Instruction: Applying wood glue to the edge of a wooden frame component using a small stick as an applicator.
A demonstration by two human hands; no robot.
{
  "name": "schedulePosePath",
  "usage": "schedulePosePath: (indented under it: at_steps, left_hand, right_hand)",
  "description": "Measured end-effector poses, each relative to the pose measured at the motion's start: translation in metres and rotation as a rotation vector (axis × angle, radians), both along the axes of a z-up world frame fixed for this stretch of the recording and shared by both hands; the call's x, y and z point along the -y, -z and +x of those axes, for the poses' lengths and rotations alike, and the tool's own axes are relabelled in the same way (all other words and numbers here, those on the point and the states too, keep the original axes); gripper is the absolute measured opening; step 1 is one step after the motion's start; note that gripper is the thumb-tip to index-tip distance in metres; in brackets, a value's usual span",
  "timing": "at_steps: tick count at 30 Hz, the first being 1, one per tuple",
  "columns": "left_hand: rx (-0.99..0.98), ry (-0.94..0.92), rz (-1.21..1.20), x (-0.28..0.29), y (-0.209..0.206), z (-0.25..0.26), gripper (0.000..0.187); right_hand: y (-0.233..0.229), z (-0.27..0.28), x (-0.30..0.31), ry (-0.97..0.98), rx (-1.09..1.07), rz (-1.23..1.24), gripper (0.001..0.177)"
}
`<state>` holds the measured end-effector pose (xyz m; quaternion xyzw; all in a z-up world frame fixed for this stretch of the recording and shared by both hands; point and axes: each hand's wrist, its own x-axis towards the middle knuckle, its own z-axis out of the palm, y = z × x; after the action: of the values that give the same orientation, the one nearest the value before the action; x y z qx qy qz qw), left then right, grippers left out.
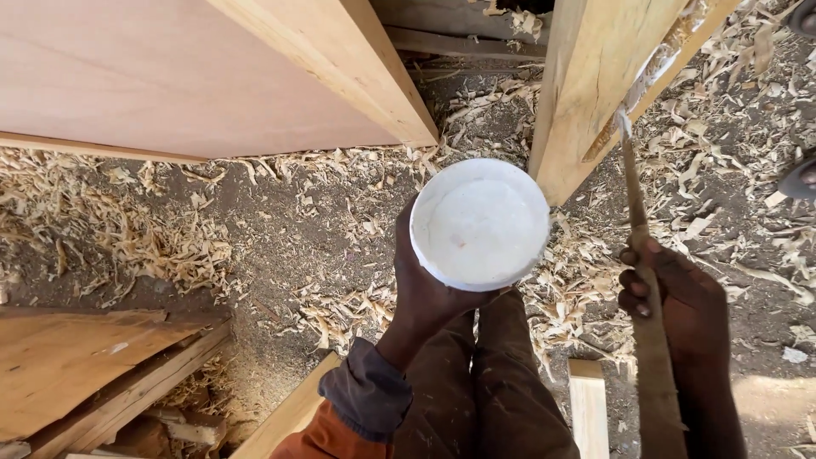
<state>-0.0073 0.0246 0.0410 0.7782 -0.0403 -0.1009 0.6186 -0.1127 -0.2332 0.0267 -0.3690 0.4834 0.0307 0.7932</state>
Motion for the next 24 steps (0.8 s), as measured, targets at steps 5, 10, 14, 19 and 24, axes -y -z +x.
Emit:
schedulePosePath:
  at_steps: [5, 10, 14, 19, 24]
  left_hand:
    - [0.003, -0.001, -0.044, -0.01, -0.01, 0.003, 0.115]
    - [0.022, 0.012, -0.011, -0.02, -0.007, -0.002, 0.12]
    - [0.011, 0.013, -0.041, -0.022, -0.015, 0.001, 0.112]
    - [0.045, -0.001, -0.191, -0.033, 0.007, -0.001, 0.122]
    - [0.021, 0.036, -0.147, -0.05, 0.012, -0.012, 0.124]
  right_hand:
    - [-0.049, 0.017, 0.017, -0.001, 0.208, 0.013, 0.007]
    - [-0.06, 0.029, -0.001, 0.013, 0.252, -0.023, 0.015]
    - [-0.01, 0.012, -0.02, -0.011, 0.33, -0.015, 0.016]
    - [0.081, -0.029, -0.01, -0.026, 0.28, 0.124, 0.027]
    - [0.127, -0.047, 0.0, -0.071, 0.117, 0.098, 0.018]
